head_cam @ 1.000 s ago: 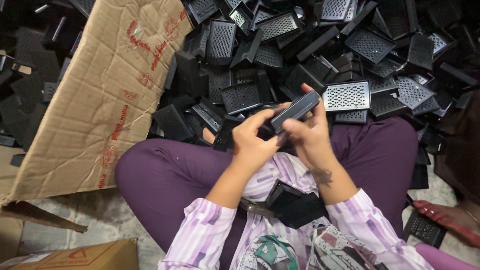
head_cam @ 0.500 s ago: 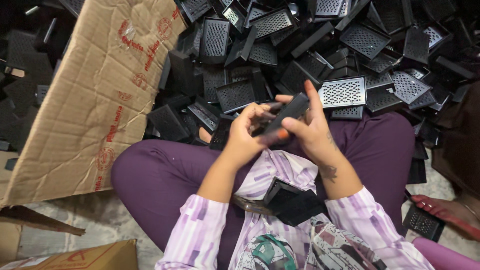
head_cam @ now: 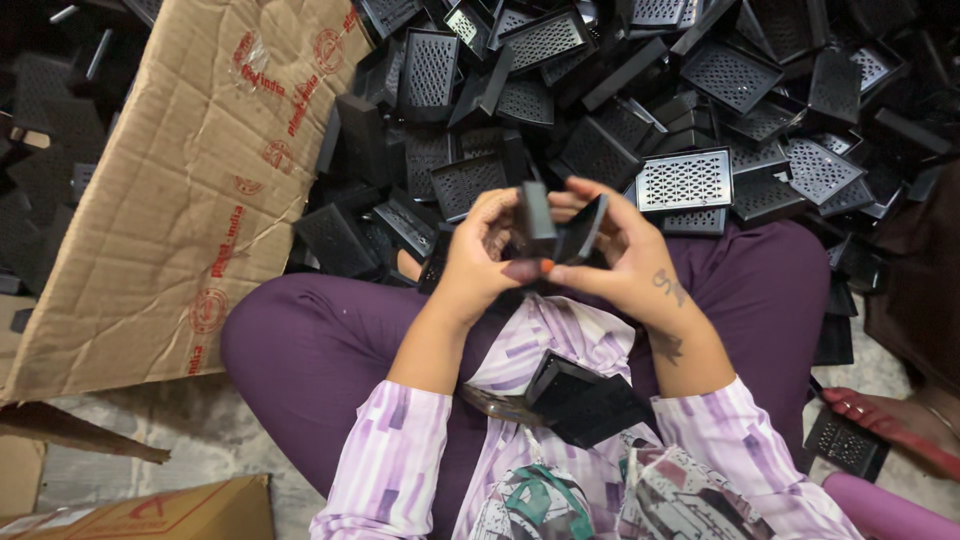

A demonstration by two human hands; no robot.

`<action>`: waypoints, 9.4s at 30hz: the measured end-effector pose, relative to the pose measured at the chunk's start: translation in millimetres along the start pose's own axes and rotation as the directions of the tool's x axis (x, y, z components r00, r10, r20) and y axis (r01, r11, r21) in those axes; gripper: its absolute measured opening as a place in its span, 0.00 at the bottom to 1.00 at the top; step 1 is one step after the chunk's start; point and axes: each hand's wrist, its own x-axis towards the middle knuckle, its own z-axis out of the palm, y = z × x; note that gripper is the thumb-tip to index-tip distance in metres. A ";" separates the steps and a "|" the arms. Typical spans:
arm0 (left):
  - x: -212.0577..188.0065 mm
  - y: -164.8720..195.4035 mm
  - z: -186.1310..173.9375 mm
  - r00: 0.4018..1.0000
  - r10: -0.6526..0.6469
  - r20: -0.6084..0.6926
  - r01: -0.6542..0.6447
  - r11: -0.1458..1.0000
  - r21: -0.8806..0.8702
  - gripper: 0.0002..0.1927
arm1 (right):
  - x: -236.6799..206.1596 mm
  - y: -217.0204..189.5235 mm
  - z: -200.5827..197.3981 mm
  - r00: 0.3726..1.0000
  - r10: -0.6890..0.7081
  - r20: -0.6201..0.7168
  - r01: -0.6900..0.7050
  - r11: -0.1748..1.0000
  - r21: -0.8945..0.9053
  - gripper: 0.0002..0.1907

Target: The person sits on the floor and repeatedly picks up small black rectangular components from a pile. They insert a smaller piece into each component and place the assembled unit into a cardboard box. The process is repeated continuously throughout the clip.

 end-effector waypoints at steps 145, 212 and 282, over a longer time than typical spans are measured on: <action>22.9 52.0 30.0 0.959 0.198 0.202 -0.232 0.960 0.158 0.45 | 58.8 -90.8 8.7 0.931 -0.244 0.273 0.358 0.764 -0.537 0.17; 22.4 35.2 10.9 0.968 0.216 -0.125 -0.223 0.974 -0.046 0.43 | 57.9 -11.9 28.5 0.999 -0.038 -0.035 0.030 0.976 -0.215 0.35; 38.9 -9.8 -65.5 0.767 -0.008 -0.642 0.029 0.999 0.022 0.09 | 96.3 -4.5 30.8 0.993 -0.116 -0.016 -0.022 -0.051 -0.998 0.34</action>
